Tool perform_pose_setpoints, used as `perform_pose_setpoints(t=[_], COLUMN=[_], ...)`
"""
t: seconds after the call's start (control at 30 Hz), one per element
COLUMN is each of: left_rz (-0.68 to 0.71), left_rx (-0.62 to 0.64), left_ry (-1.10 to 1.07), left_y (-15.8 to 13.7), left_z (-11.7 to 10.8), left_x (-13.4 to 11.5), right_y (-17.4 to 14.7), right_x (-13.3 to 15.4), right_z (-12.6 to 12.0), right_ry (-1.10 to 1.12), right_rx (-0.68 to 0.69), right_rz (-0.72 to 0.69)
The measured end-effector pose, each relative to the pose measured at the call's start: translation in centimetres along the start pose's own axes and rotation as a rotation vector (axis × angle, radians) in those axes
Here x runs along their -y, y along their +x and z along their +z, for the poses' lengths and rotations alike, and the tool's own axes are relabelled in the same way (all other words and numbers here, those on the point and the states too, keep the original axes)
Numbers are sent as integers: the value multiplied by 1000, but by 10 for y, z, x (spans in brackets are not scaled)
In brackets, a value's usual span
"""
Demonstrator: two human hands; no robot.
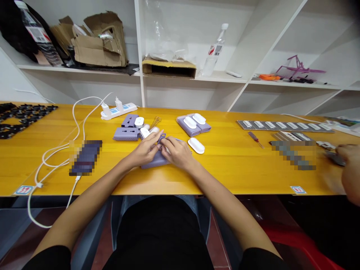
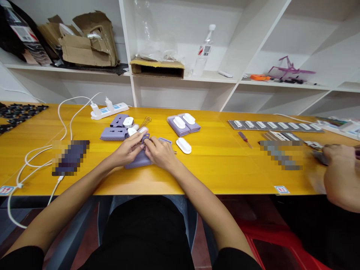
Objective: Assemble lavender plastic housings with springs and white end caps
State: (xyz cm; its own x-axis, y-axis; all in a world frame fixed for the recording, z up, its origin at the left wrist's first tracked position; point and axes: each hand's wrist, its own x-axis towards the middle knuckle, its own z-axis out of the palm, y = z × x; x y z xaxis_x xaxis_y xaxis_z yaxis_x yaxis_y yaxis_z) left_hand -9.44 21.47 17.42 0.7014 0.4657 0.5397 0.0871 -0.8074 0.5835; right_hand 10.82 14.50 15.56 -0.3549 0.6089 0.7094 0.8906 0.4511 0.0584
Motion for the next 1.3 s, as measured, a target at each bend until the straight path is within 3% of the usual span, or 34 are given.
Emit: perform_pose_setpoints(t=[0.43, 0.8, 1.1, 1.3], left_rz=[23, -165, -213, -260], left_rx=[25, -45, -61, -49], left_ry=[2, -441, -393, -561], left_y=[4, 4, 5, 6], left_z=[-4, 6, -1, 4], left_x=[-2, 10, 1, 3], right_y=[-1, 1, 3, 2], right_x=[-2, -2, -1, -1], right_z=[4, 2, -1, 2], right_ry=[17, 331, 423, 329], right_rx=[-84, -120, -103, -145], right_rz=[25, 94, 183, 187])
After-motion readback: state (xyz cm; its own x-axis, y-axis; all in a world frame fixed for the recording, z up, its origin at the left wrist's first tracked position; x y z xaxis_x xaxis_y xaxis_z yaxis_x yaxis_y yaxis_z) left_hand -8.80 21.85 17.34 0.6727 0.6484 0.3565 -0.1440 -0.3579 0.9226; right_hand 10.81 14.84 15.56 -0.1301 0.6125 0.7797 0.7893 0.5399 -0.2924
